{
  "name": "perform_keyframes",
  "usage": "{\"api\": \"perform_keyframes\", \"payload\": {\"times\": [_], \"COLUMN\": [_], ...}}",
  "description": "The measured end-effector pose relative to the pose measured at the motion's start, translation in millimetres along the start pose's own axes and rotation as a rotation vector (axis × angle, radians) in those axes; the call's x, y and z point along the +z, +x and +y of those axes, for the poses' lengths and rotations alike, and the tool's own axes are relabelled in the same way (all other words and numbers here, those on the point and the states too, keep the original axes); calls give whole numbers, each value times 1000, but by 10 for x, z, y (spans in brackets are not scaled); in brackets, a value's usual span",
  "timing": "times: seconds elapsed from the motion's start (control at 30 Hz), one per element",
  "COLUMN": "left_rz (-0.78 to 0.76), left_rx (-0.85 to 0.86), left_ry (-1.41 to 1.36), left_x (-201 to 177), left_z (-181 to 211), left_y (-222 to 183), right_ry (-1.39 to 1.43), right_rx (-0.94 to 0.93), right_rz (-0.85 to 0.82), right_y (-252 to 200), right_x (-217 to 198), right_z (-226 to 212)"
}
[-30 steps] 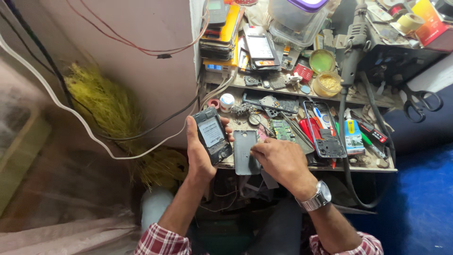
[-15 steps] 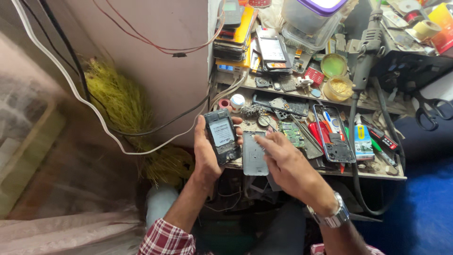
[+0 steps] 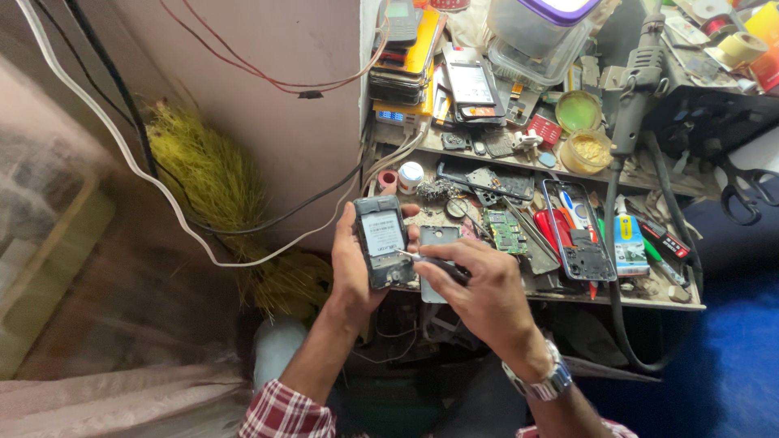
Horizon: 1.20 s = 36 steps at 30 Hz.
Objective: The person disassembles a smartphone, removing the back cover and battery. They then use a screwdriver to unscrew components from the phone's internal frame and a cotton swab to clean the inside of the back cover.
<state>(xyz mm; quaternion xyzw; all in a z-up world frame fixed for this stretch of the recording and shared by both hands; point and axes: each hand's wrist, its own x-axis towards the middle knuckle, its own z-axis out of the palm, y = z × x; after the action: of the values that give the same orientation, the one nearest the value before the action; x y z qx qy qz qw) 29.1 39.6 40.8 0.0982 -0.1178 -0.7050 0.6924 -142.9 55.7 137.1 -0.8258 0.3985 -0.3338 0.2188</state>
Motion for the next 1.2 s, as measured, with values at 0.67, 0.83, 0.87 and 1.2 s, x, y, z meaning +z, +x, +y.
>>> {"api": "perform_keyframes", "payload": {"times": [0.67, 0.83, 0.87, 1.2], "left_rz": [314, 269, 262, 43], "left_rx": [104, 162, 161, -350], "left_ry": [153, 192, 199, -50], "left_x": [-264, -274, -289, -468], "left_z": [-106, -150, -144, 139], "left_y": [-1511, -1675, -1714, -1965], "right_ry": [808, 1108, 1119, 815], "right_rx": [868, 1058, 1030, 666], "right_rz": [-225, -286, -277, -511], "right_y": [-1547, -1489, -1447, -767], "right_x": [773, 984, 965, 670], "right_z": [194, 181, 174, 77]}}
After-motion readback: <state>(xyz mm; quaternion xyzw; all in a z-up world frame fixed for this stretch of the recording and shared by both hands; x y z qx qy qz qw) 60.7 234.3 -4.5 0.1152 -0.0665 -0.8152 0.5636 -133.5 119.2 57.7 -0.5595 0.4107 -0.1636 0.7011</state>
